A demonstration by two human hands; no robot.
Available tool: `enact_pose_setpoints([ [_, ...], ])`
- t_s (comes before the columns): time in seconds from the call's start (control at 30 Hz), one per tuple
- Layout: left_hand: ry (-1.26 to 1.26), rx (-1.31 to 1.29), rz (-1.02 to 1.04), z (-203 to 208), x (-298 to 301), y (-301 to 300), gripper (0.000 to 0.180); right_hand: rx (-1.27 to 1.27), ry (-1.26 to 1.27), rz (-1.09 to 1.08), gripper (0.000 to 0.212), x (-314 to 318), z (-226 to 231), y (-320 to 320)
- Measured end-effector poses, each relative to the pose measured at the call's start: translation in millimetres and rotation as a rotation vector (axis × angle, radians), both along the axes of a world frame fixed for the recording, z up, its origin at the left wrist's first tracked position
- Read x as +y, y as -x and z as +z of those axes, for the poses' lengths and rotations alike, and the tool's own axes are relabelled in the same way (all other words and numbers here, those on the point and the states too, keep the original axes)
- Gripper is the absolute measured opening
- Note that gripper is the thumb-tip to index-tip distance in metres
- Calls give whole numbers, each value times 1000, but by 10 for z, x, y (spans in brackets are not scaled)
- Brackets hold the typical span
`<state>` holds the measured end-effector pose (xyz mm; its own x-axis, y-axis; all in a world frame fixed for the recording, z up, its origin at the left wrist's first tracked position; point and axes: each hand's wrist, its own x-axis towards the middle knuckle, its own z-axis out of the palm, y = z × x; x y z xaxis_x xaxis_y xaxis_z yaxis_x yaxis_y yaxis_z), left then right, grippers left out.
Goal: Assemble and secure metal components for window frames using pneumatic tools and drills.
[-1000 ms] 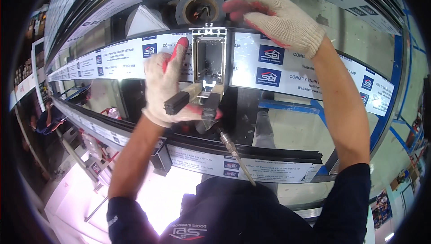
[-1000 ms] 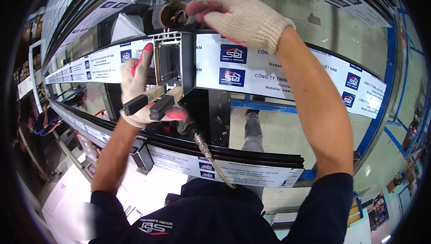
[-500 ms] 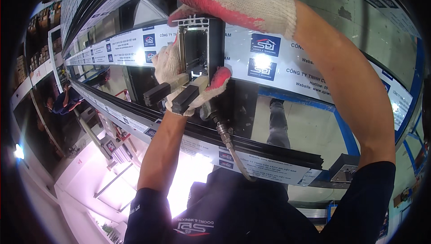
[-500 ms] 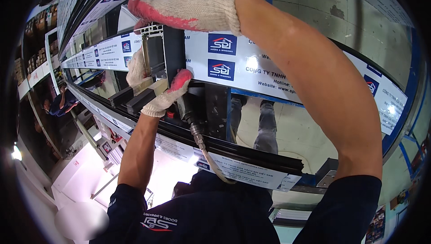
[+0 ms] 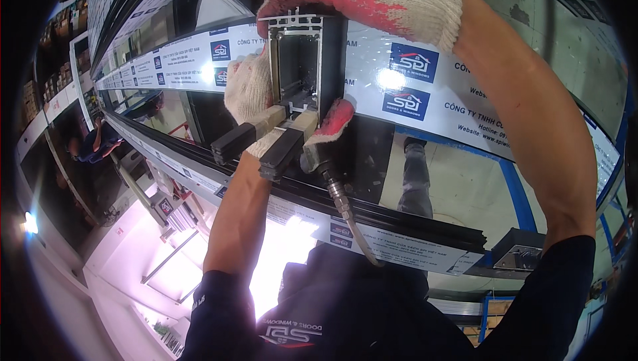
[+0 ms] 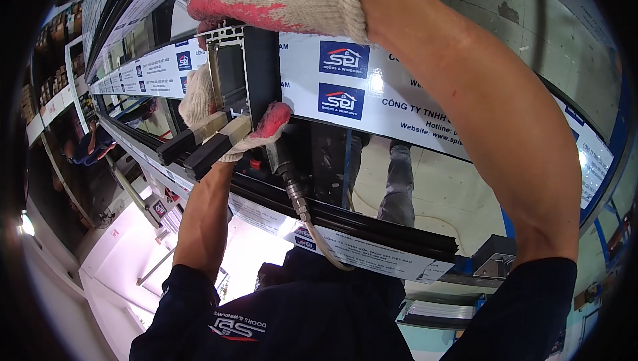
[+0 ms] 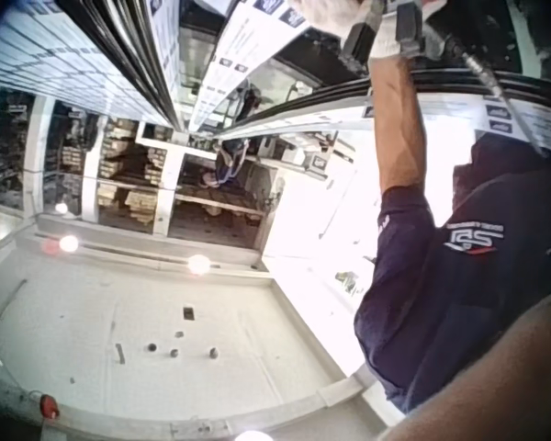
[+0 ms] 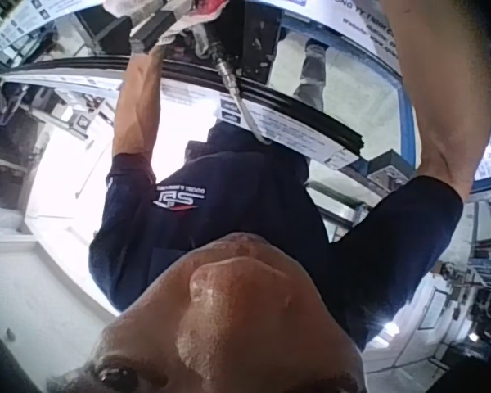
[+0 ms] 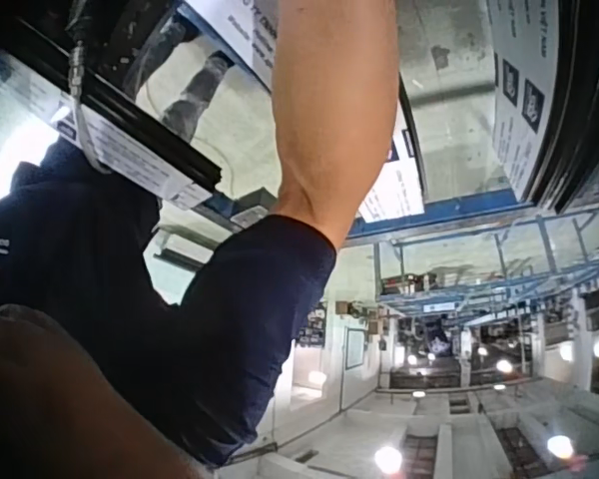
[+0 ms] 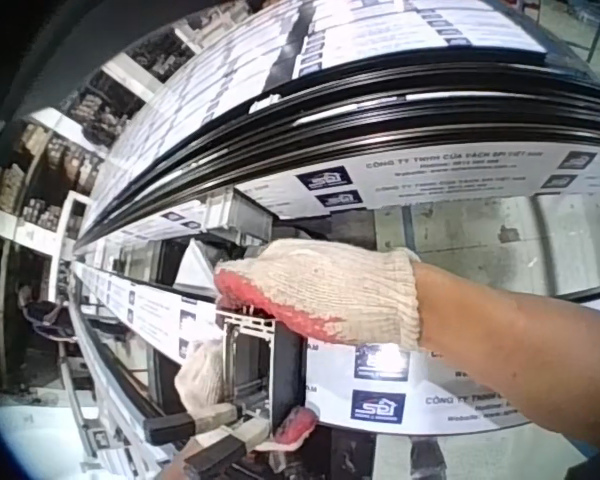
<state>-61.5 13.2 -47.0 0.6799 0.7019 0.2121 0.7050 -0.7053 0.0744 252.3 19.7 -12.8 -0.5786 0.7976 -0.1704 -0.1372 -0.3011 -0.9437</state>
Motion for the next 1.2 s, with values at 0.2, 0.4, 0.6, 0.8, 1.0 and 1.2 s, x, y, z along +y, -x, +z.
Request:
enact_pose_setpoints([
  [0.2, 41, -158, -54, 107, -41, -153, 62, -91, -497, -127, 55, 49, -241, 46],
  [0.4, 46, -275, -146, 165, -56, -341, 58, 99, -359, -205, 62, -105, -258, 57],
  [0.6, 44, -264, -121, 172, -64, -367, 54, 207, -177, -295, 59, -178, -348, 143],
  [0.8, 43, -290, -168, 152, -21, -302, 68, 93, -119, -250, 69, -171, -62, 127],
  [1.0, 168, -323, -120, 418, -227, -586, 109, 18, -185, -390, 45, -358, -31, -6],
  [1.2, 197, -286, -21, 460, -264, -430, 111, -272, -534, -812, 30, -1360, 1054, 175],
])
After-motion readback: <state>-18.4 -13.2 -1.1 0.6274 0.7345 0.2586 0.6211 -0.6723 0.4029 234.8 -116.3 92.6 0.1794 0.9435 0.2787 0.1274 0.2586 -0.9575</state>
